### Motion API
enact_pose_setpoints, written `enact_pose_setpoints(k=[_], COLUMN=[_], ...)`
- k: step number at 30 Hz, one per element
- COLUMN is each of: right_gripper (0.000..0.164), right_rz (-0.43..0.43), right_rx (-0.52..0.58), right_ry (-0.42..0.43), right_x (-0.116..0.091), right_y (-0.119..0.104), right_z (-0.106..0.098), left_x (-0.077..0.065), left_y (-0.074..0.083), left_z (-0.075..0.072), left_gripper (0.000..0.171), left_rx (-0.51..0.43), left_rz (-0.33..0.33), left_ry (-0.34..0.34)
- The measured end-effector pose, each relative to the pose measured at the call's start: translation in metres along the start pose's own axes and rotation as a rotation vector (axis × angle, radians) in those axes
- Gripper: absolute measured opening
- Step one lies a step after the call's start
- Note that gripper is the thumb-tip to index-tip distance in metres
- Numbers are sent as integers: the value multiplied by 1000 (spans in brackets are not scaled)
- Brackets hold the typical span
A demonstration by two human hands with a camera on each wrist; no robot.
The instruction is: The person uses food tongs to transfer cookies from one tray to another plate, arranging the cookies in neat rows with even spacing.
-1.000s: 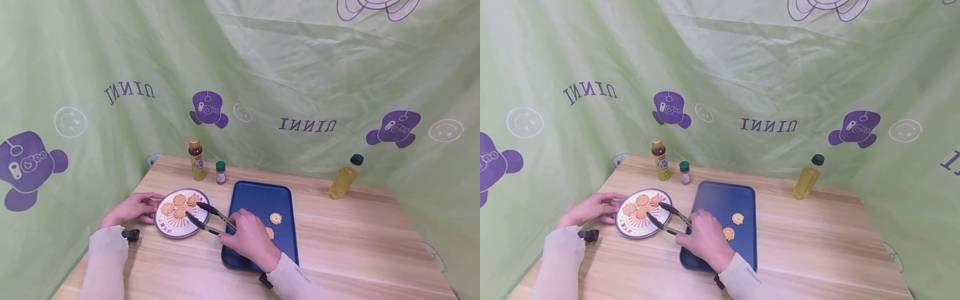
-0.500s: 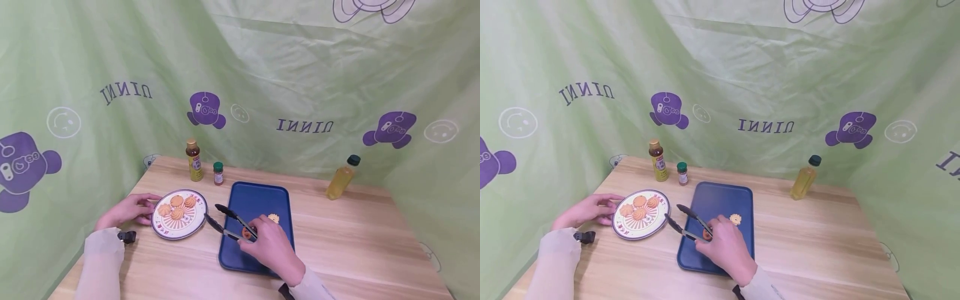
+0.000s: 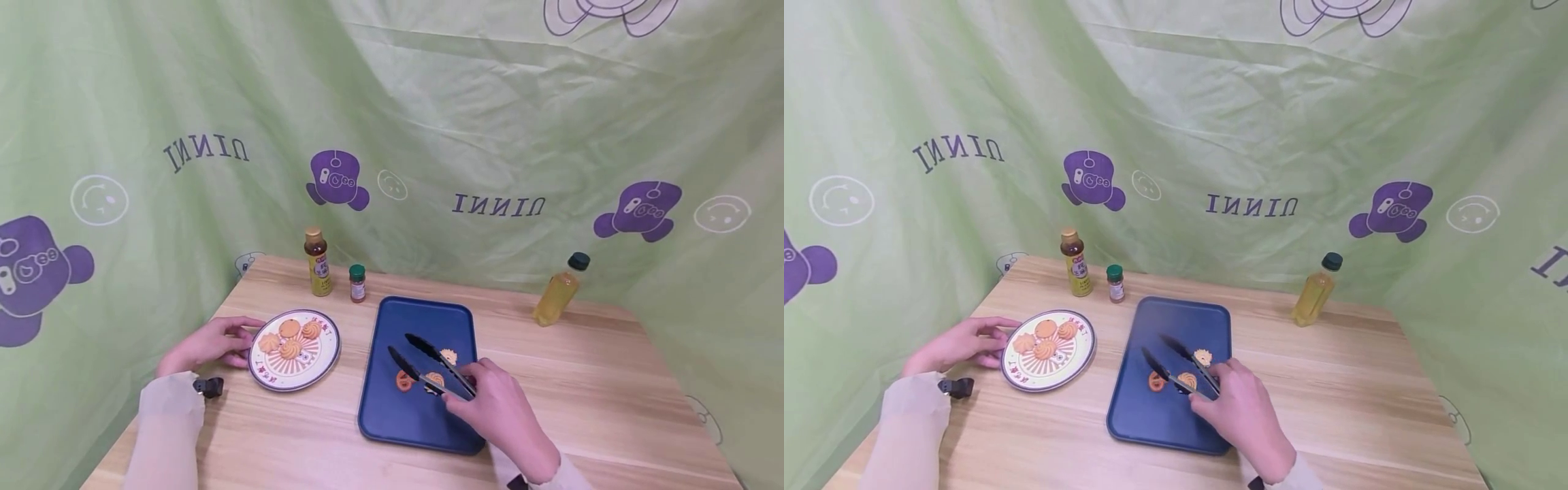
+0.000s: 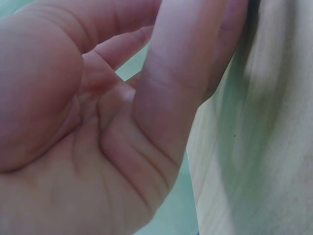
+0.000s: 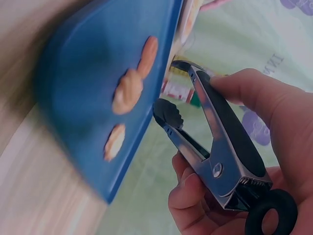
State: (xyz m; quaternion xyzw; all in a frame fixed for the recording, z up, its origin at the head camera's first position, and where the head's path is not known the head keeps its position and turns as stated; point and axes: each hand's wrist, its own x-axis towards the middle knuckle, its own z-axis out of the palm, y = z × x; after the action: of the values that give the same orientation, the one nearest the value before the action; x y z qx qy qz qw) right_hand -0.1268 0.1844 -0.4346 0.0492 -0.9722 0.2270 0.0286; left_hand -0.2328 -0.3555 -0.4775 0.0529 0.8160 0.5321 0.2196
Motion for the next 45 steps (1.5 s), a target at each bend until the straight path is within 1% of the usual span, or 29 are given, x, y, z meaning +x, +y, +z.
enact_pose_setpoints(k=[6,12,16,20,22,28,33,39,43,45], right_gripper=[47,44,43,43,44,45,43,41,40,40], right_rz=[46,60,66,79,82,76,62,44,40,31], right_rx=[-6,-24,-41,-62,-68,-91,-91,-82,-83,-86], right_ry=[-20,9,17,13,11,6,12,26,29,39], right_x=[-5,-12,-17,-21,-22,-25,-28,-30,-31,-31], right_y=[15,34,46,57,60,65,65,66,67,68], right_z=[-12,-24,-28,-30,-31,-34,-35,-33,-31,-30], left_x=[-1,-1,-1,0,0,1,-1,-1,-1,-1], left_y=[2,0,-1,-1,-1,-1,-1,2,2,2], left_z=[0,1,1,1,1,1,0,1,2,3], left_gripper=[58,57,57,57,57,57,57,56,56,57], left_rx=[19,30,36,28,36,25,19,33,29,12], left_rz=[-5,-11,-2,-13,-8,-7,10,-6,-13,-23], left_ry=[11,12,10,12,8,8,-6,6,7,12])
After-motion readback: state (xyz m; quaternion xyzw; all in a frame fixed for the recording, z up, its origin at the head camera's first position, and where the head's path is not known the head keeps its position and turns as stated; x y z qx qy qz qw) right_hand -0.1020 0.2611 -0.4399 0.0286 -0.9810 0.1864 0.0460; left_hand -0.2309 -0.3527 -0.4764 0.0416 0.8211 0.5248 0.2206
